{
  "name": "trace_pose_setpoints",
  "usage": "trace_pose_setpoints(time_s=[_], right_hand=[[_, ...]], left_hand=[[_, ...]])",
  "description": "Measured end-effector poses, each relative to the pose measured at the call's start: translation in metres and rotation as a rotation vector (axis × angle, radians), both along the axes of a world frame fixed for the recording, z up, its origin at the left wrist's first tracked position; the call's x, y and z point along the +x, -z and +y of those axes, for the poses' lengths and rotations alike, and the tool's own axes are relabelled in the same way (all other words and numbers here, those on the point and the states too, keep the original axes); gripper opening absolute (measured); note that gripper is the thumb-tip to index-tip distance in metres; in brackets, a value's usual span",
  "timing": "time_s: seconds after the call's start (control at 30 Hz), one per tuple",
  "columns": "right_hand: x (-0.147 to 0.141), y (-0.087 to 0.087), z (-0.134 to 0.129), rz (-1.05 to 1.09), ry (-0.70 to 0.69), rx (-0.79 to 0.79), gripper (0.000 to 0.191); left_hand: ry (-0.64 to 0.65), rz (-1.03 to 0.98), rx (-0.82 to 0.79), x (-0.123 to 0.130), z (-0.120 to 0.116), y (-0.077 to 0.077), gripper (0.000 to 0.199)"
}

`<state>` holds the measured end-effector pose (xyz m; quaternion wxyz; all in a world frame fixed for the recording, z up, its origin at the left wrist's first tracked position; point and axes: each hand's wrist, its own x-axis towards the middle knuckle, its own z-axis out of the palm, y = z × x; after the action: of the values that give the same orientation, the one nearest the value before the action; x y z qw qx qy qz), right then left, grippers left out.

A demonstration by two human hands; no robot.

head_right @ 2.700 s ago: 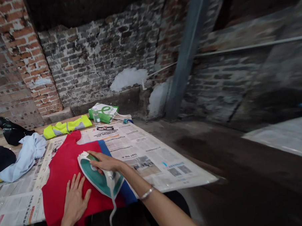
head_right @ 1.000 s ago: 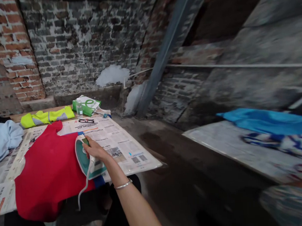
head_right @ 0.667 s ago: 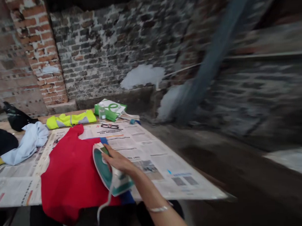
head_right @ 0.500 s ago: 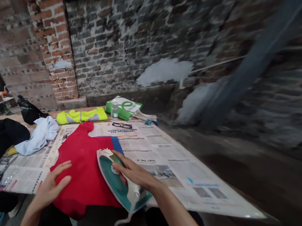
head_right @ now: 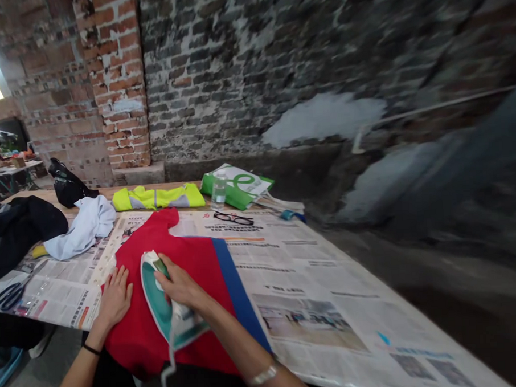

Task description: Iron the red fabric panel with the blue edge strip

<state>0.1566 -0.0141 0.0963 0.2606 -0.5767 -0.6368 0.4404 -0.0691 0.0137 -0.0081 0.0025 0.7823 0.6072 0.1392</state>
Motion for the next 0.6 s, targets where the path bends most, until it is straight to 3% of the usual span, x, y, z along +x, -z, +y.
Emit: trace_pose_setpoints(time_s=[0.17,0.27,0.33,0.43,0.6], right_hand=[[-0.047,-0.02,0.068,-0.027,0.054,0.002,0.065],[-0.051,-0.024,0.074,-0.033,0.023,0.007,0.065],[-0.039,-0.019,0.059,-0.037,-0.019,-0.011,0.065],[-0.004,-0.007,0.015,-0.013,-0.05,-0.028,0.065],[0.076,0.009,-0.059,0.002,0.099,-0.036,0.074]], left_hand=[[0.0,0.023,0.008,-0.001,0.002,-0.002,0.052],[-0.01,0.032,0.016,-0.001,0.003,-0.002,0.052],[-0.012,0.031,0.022,-0.001,0.004,0.0,0.052],[-0.009,0.013,0.025,-0.001,0.005,0.005,0.052],[-0.018,-0.016,0.038,0.0,0.009,0.011,0.051]])
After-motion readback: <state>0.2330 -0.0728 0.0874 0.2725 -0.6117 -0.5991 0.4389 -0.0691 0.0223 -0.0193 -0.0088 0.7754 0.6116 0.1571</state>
